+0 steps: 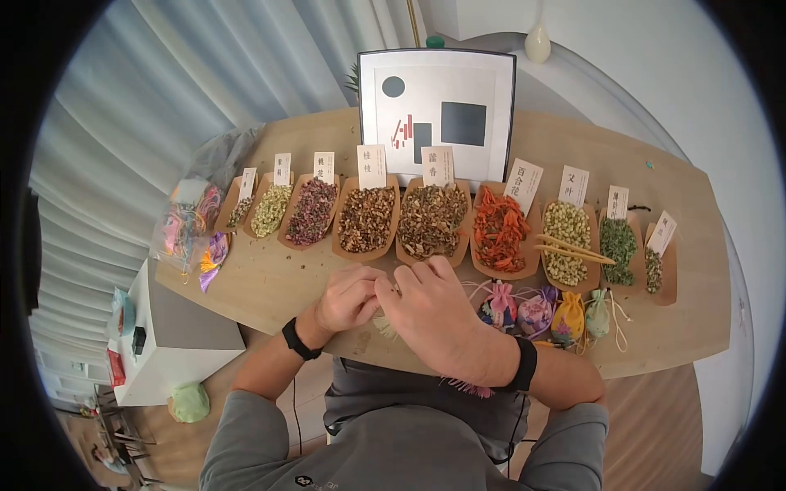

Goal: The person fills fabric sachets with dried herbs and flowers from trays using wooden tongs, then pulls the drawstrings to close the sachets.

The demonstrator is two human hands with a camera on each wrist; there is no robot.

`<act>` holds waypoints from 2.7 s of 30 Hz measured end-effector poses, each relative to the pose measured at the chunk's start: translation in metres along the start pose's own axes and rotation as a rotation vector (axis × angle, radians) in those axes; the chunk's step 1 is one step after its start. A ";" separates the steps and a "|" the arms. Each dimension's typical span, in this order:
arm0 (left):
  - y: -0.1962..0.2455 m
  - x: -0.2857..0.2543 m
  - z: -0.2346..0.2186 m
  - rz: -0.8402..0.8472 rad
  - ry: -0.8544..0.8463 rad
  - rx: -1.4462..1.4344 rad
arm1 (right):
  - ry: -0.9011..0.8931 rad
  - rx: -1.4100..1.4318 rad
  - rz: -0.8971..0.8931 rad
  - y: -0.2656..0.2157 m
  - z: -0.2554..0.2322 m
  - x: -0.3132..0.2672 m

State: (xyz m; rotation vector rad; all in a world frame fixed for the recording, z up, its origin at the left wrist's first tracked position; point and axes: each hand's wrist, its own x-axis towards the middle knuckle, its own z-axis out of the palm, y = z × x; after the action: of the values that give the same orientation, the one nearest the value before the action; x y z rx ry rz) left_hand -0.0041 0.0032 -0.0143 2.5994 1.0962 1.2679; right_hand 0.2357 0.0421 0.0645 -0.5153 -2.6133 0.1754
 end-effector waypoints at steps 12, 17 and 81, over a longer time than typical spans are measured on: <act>-0.009 -0.005 0.004 -0.011 0.076 -0.088 | -0.002 0.069 -0.009 0.017 -0.023 0.002; -0.003 -0.001 0.000 -0.032 0.088 -0.081 | 0.140 0.041 0.054 0.018 -0.017 0.004; 0.002 0.012 -0.003 0.269 -0.137 0.079 | -0.364 -0.059 -0.125 0.025 -0.029 -0.012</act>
State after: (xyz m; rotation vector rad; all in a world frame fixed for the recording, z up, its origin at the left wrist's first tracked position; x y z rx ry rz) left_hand 0.0001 0.0085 -0.0038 2.9219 0.8123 1.0855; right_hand 0.2670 0.0612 0.0804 -0.3647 -3.0031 0.1645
